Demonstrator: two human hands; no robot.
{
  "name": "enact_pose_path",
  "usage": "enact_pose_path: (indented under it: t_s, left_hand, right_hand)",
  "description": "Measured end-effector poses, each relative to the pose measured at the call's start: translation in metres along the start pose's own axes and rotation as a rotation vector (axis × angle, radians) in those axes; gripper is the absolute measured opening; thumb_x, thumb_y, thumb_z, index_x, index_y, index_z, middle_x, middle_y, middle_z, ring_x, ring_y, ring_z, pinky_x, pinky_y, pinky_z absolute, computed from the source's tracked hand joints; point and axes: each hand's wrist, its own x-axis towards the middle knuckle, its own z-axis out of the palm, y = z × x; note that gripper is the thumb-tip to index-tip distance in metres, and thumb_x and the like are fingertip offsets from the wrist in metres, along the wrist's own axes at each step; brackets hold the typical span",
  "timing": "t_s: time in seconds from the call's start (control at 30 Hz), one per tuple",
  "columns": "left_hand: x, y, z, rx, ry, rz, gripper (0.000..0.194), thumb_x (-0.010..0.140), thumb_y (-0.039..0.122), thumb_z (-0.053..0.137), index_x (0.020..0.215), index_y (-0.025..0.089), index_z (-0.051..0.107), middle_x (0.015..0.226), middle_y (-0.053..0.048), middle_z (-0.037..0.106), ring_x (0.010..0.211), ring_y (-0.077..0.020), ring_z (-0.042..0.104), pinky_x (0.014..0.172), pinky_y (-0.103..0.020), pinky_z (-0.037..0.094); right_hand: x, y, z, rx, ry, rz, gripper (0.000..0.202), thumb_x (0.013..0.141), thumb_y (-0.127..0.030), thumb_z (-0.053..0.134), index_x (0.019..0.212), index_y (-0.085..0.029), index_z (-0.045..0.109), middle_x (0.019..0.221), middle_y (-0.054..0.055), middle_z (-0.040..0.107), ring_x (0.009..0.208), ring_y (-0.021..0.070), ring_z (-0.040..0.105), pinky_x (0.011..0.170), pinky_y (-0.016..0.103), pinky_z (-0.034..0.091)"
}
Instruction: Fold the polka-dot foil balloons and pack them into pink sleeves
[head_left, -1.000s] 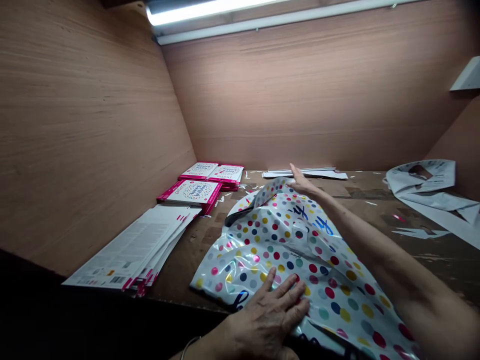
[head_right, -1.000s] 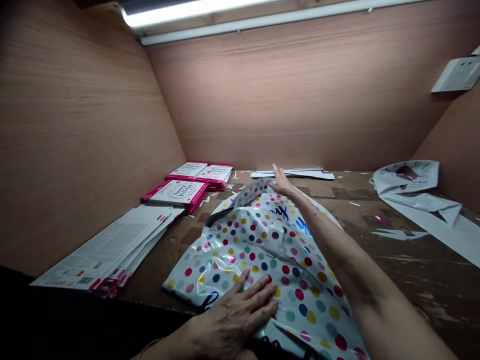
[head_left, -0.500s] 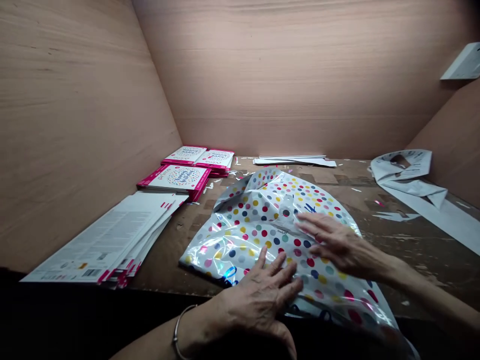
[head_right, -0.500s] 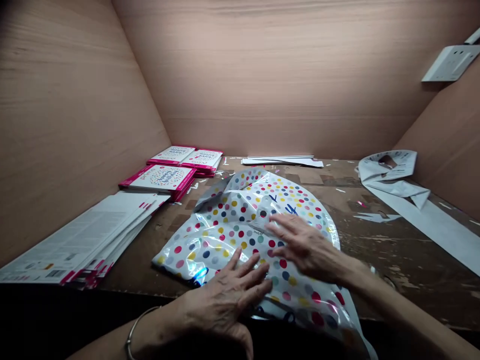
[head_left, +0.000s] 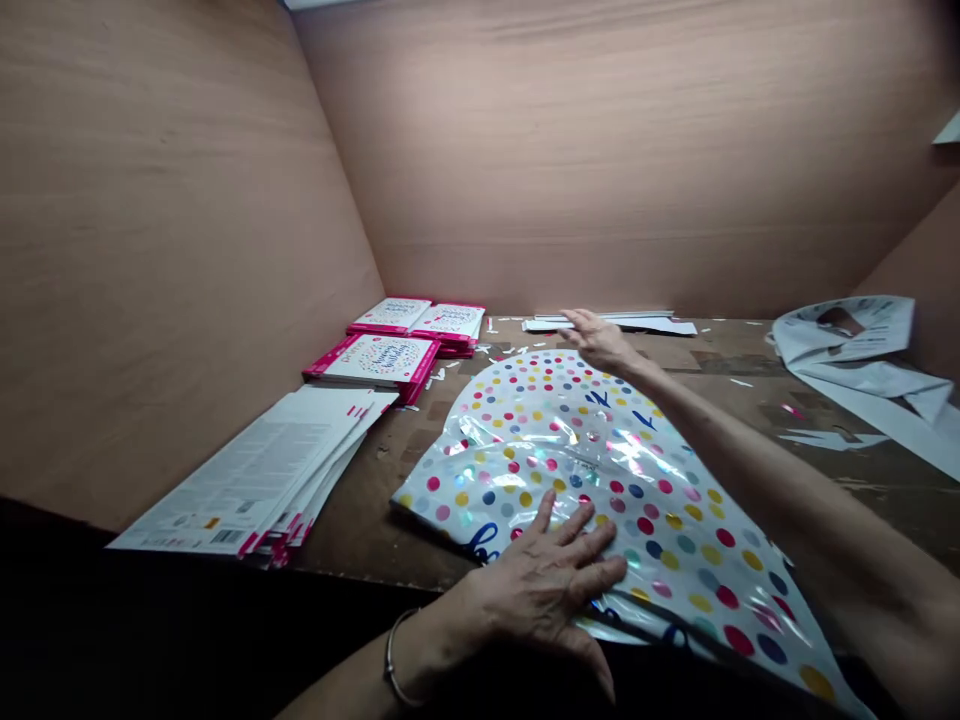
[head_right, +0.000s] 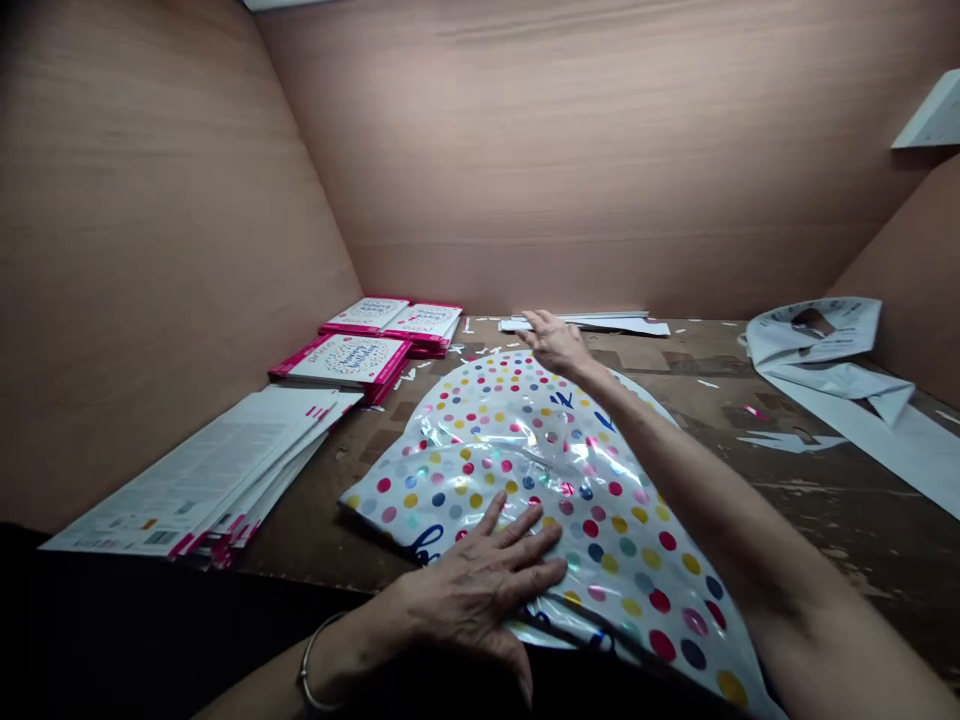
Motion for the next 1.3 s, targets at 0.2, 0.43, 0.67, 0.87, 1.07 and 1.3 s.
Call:
enact_pose_path:
  t_s: [0.2,0.43,0.67,0.87,1.07,1.3]
  left_hand:
    - [0.005,-0.026,-0.006,0.018,-0.021,0.066,0.084,0.072,0.074,0.041,0.135,0.02,0.032,0.144,-0.015,0.025,0.135,-0.0357,0.01,0.105,-0.058,0.0]
    - [-0.008,0.013,0.008,0.097,0.019,-0.004,0.097,0.071,0.073,0.044,0.141,0.012,0.017,0.146,-0.018,0.018,0.135,-0.0357,0.002,0.106,-0.058,-0.001]
    - [-0.011,0.019,0.024,0.12,-0.054,-0.05,0.099,0.068,0.076,0.039,0.142,0.015,0.016,0.146,-0.018,0.016,0.135,-0.0342,0.005,0.106,-0.058,0.0]
    - [-0.008,0.009,0.017,0.093,-0.083,-0.018,0.095,0.071,0.076,0.036,0.143,0.018,0.011,0.147,-0.016,0.012,0.136,-0.0327,0.004,0.107,-0.056,-0.002]
    - [-0.005,0.0,0.014,0.053,-0.126,0.011,0.095,0.071,0.076,0.037,0.143,0.018,0.013,0.148,-0.015,0.011,0.136,-0.0322,0.003,0.107,-0.054,-0.005]
    - [-0.01,0.003,0.012,-0.005,-0.082,0.032,0.092,0.073,0.073,0.039,0.143,0.017,0.014,0.147,-0.013,0.016,0.136,-0.029,0.006,0.107,-0.051,-0.009]
  right_hand:
    - [-0.15,0.034,-0.059,0.047,-0.148,0.028,0.042,0.092,-0.034,0.036,0.123,-0.01,0.05,0.123,0.014,0.055,0.112,0.0213,0.052,0.093,0.033,0.043]
    - [-0.315,0.03,-0.08,-0.057,-0.194,-0.096,0.054,0.085,-0.011,0.038,0.136,-0.029,0.034,0.141,0.008,0.035,0.126,0.0294,0.037,0.096,0.054,0.038]
    - [-0.337,-0.003,-0.095,-0.126,-0.182,-0.216,0.049,0.087,-0.009,0.039,0.129,-0.031,0.045,0.143,0.006,0.033,0.127,0.0289,0.035,0.099,0.055,0.034]
    - [-0.325,-0.01,-0.093,-0.147,-0.241,-0.375,0.04,0.089,-0.018,0.048,0.125,-0.034,0.049,0.136,0.003,0.044,0.125,0.0243,0.039,0.102,0.051,0.033]
    - [-0.332,-0.004,-0.082,0.106,-0.087,-0.229,0.035,0.089,-0.018,0.04,0.121,-0.024,0.053,0.125,0.008,0.055,0.123,0.0251,0.041,0.097,0.048,0.039]
    - [-0.351,-0.006,-0.073,-0.053,-0.266,-0.311,0.048,0.083,-0.02,0.048,0.131,-0.025,0.043,0.132,0.007,0.048,0.125,0.0254,0.04,0.102,0.047,0.033]
